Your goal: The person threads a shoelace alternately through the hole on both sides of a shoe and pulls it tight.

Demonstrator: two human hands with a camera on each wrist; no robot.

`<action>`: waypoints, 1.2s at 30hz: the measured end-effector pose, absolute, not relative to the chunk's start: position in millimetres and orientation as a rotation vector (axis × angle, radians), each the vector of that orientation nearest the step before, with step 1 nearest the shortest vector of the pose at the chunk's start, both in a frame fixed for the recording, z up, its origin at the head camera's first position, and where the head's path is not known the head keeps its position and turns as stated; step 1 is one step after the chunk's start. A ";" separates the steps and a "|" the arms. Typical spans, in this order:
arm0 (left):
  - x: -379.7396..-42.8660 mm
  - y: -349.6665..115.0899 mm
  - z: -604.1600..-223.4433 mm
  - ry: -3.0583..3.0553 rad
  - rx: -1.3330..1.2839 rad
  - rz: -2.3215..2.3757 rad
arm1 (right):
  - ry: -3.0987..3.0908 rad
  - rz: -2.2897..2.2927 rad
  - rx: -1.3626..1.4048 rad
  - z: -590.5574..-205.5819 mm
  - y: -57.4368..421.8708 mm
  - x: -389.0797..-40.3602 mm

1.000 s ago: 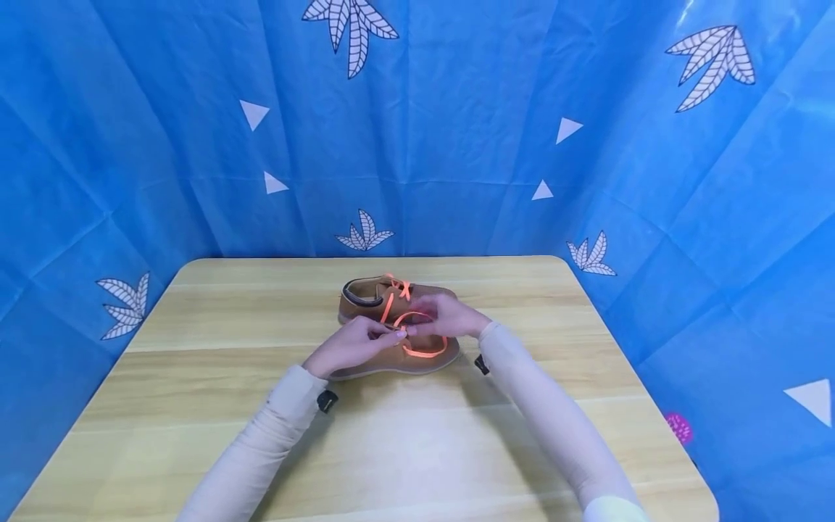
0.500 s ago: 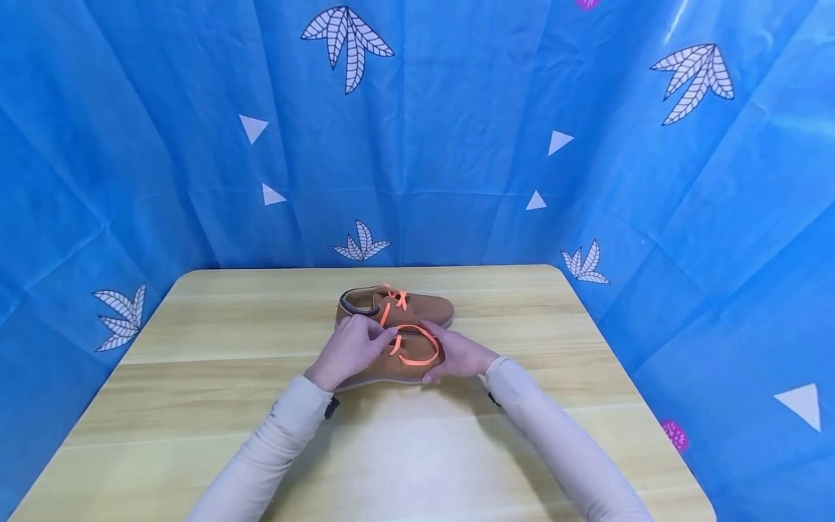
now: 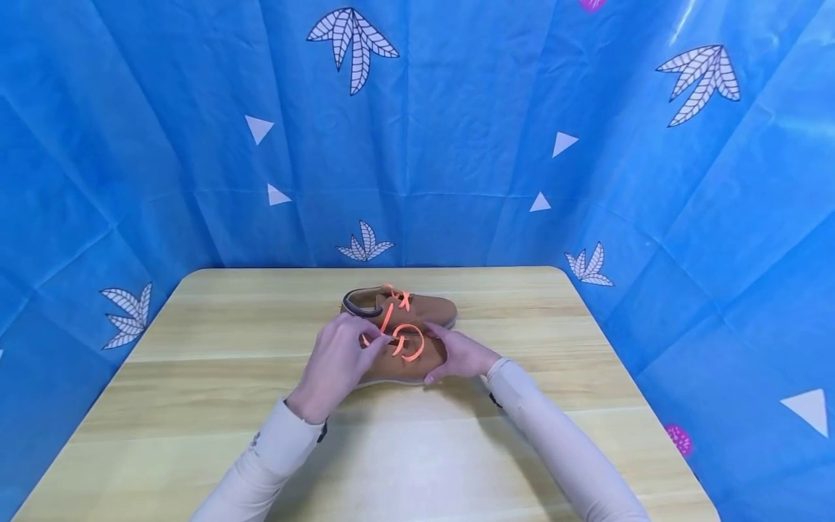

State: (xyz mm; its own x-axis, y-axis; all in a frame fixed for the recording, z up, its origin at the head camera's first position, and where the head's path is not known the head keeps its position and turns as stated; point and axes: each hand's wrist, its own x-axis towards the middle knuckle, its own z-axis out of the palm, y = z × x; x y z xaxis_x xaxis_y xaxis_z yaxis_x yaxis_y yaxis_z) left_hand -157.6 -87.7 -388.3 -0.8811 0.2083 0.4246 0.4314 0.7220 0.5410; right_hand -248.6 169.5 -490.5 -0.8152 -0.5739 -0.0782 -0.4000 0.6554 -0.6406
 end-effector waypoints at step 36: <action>-46.3 -100.5 -364.1 -1.717 -0.956 -0.918 | 2.665 -0.876 -0.659 -491.3 169.7 -247.3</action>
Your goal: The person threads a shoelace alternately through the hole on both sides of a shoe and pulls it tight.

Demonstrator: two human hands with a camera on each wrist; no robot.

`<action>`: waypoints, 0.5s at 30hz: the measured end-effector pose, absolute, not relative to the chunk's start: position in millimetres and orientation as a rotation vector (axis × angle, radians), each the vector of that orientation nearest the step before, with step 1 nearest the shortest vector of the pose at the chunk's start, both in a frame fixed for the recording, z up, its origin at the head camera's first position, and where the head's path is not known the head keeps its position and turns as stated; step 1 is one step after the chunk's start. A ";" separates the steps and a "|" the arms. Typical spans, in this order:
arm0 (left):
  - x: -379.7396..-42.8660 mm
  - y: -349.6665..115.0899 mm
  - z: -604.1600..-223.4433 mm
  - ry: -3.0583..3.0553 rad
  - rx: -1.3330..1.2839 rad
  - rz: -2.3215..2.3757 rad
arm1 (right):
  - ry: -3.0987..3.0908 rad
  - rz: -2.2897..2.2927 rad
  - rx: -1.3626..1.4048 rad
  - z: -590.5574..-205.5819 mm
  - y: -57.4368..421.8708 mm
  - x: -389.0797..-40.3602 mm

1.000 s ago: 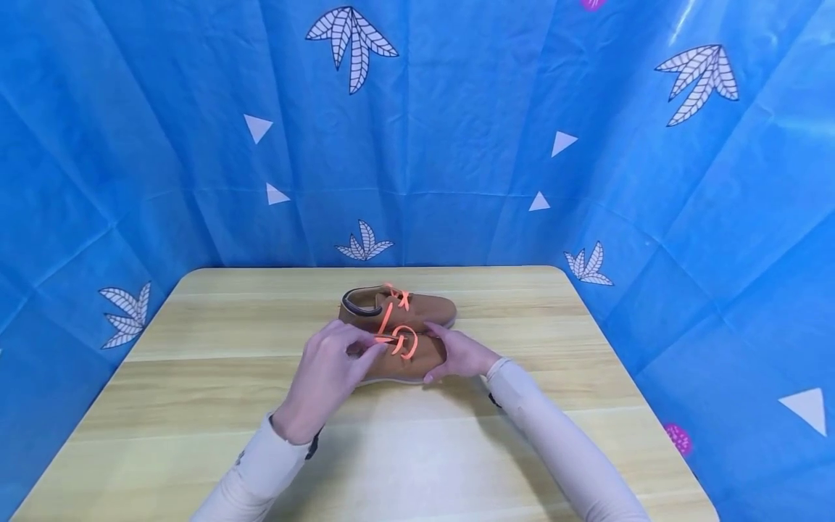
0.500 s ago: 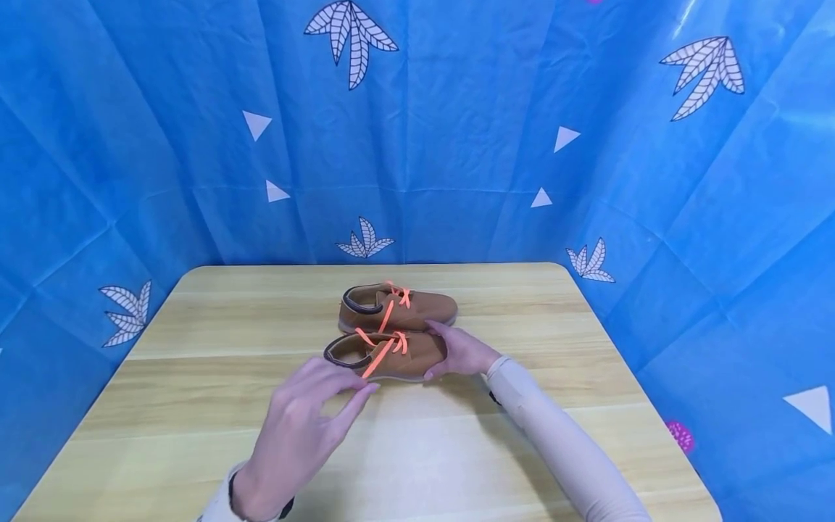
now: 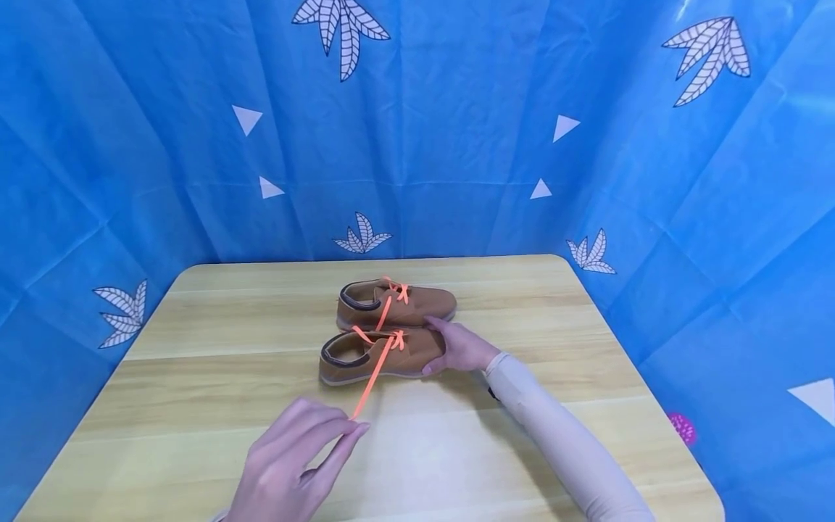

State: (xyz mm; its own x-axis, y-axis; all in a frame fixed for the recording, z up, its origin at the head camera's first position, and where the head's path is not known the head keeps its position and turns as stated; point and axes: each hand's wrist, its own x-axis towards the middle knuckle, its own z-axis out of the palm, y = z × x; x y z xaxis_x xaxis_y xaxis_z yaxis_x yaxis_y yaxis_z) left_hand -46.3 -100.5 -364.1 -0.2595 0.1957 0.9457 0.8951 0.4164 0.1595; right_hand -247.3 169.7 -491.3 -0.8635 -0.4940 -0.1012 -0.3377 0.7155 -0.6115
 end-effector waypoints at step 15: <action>-41.4 -100.4 -386.7 -1.898 -0.937 -0.776 | 2.655 -0.912 -0.854 -478.3 167.0 -245.9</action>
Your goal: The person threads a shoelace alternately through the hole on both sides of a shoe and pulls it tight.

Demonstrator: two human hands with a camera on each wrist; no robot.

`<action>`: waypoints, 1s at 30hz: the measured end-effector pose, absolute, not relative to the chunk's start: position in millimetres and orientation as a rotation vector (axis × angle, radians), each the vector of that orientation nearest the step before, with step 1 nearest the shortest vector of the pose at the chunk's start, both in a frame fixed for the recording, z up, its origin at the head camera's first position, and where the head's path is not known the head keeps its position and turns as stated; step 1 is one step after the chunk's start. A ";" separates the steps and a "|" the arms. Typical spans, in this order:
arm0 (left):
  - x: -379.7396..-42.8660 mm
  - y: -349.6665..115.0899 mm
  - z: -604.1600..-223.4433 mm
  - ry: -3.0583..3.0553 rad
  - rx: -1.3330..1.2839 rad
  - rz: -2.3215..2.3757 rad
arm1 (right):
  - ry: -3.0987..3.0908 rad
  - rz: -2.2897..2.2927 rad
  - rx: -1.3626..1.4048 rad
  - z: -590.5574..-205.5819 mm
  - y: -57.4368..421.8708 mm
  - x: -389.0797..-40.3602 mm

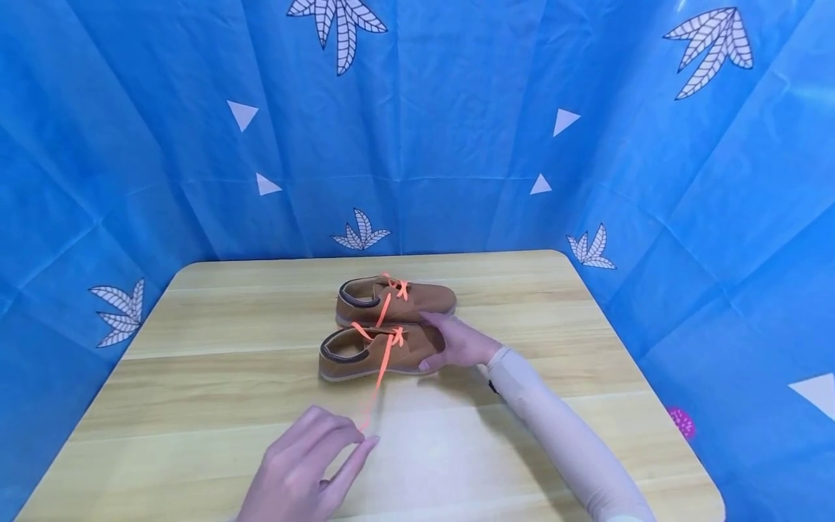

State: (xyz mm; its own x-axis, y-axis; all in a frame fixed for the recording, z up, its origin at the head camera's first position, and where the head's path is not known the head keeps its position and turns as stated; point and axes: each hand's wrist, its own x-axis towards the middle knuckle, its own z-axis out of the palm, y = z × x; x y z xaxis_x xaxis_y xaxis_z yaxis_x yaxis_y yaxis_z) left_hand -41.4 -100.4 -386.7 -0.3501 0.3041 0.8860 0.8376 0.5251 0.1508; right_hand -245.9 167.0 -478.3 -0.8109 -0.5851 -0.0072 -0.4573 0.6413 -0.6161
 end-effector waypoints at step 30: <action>-24.8 -94.4 -416.1 -2.182 -0.874 -0.722 | 2.114 -0.580 -1.625 -396.1 103.4 -201.7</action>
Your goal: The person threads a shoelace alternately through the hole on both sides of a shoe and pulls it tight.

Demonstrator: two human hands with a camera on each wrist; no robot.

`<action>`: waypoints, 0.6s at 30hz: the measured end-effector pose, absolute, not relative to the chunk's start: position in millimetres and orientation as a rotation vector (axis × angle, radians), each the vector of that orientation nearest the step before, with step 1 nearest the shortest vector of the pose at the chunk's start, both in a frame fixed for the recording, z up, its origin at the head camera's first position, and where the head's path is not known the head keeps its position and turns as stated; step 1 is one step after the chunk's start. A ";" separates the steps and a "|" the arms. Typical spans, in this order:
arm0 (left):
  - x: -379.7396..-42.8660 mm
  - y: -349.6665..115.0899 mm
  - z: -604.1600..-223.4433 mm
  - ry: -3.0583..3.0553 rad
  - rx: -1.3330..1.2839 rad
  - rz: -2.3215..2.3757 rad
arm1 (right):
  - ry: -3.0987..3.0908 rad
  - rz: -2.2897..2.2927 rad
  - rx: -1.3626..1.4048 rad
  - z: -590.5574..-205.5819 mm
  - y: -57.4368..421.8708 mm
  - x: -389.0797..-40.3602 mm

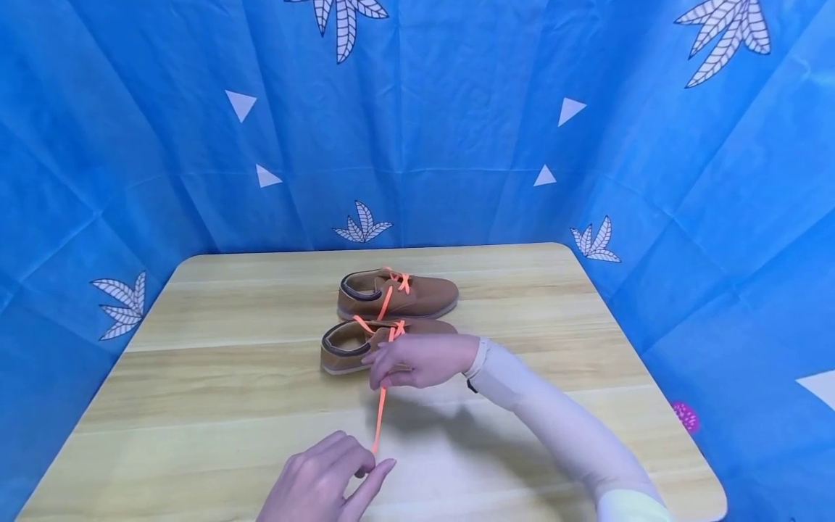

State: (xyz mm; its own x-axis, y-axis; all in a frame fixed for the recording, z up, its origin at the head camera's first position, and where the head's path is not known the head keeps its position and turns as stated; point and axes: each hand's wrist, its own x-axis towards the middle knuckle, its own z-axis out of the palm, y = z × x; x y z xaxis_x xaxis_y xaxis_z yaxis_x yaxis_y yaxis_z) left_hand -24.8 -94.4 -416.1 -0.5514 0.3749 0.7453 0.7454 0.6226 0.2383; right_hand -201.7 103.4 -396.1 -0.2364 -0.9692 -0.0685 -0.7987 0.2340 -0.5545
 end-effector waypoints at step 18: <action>-38.4 -116.8 -390.9 -2.677 -0.999 -0.910 | 1.903 -0.604 -1.595 -389.2 101.5 -190.8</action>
